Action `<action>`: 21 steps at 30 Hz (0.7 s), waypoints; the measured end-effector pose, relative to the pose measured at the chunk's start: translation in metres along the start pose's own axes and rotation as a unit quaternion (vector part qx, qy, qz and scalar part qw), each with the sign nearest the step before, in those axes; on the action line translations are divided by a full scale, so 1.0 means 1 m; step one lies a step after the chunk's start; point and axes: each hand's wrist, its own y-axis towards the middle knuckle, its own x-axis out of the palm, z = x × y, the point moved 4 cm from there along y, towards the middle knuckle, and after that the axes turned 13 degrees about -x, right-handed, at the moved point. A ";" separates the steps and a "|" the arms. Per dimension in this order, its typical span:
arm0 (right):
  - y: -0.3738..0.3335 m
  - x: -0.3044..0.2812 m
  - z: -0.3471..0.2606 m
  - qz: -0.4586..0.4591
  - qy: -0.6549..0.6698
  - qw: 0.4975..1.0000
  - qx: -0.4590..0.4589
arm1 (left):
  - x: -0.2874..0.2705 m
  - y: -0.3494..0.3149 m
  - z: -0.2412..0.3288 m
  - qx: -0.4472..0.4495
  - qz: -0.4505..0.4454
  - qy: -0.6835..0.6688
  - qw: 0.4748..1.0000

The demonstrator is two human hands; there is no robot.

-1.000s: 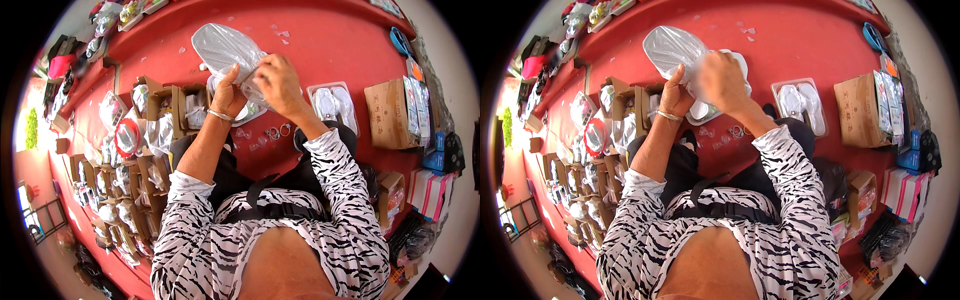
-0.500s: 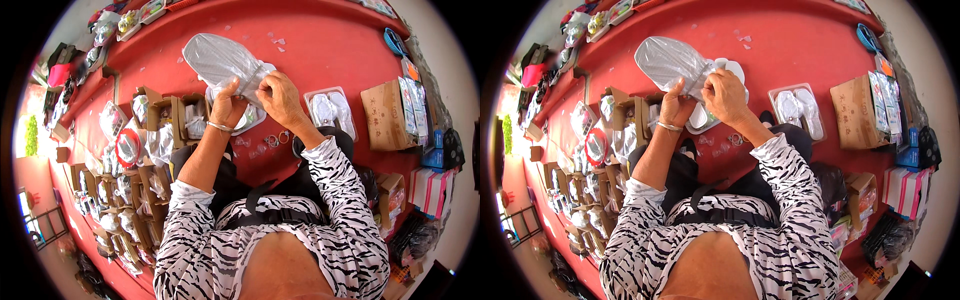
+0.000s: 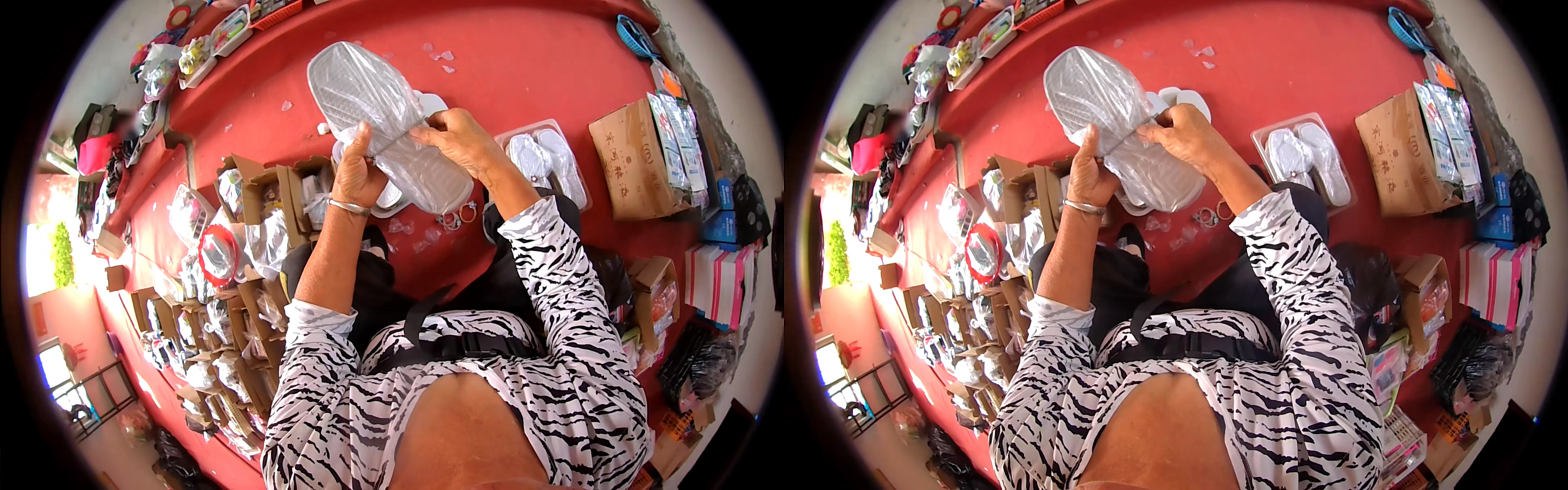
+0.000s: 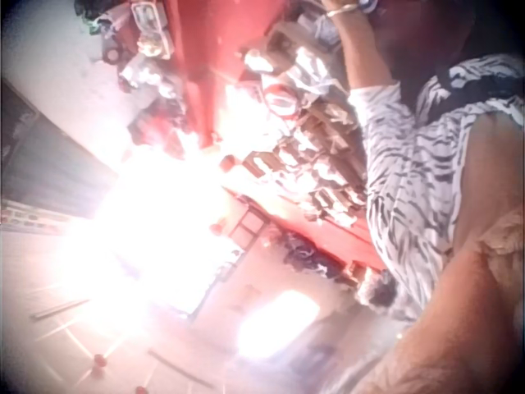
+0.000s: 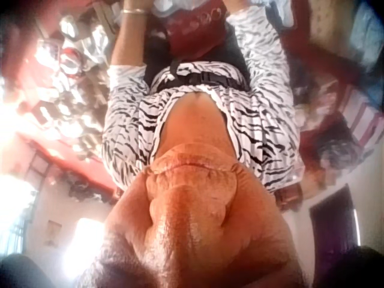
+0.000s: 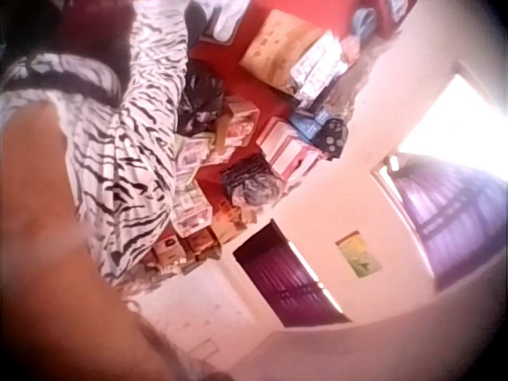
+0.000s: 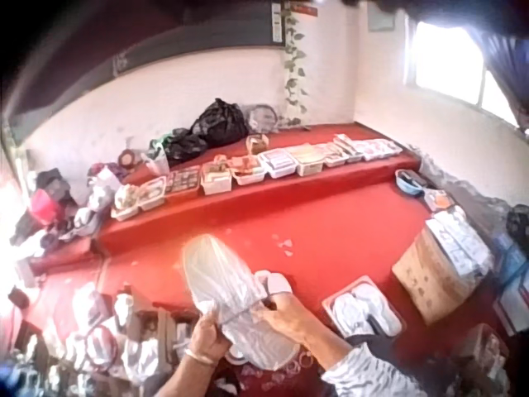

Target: The person inspects a pair of white slippers, turning them over to check the soles and upper surfaces. They then place the slippers into a clear plastic bag, seal it, and secure the package with a rubber band. The person repeats this process for a second pair of slippers, placing the finished packages into a plastic tray.

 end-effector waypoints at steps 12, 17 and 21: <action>0.005 0.010 0.023 0.144 -0.052 0.986 -0.061 | 0.004 0.006 -0.030 -0.028 0.014 0.031 0.999; 0.001 0.007 0.014 0.131 -0.107 0.984 -0.056 | 0.017 0.002 -0.031 0.037 0.024 0.090 0.995; 0.012 -0.026 0.015 0.097 -0.095 0.990 -0.039 | 0.026 -0.001 -0.026 0.060 0.015 0.130 0.990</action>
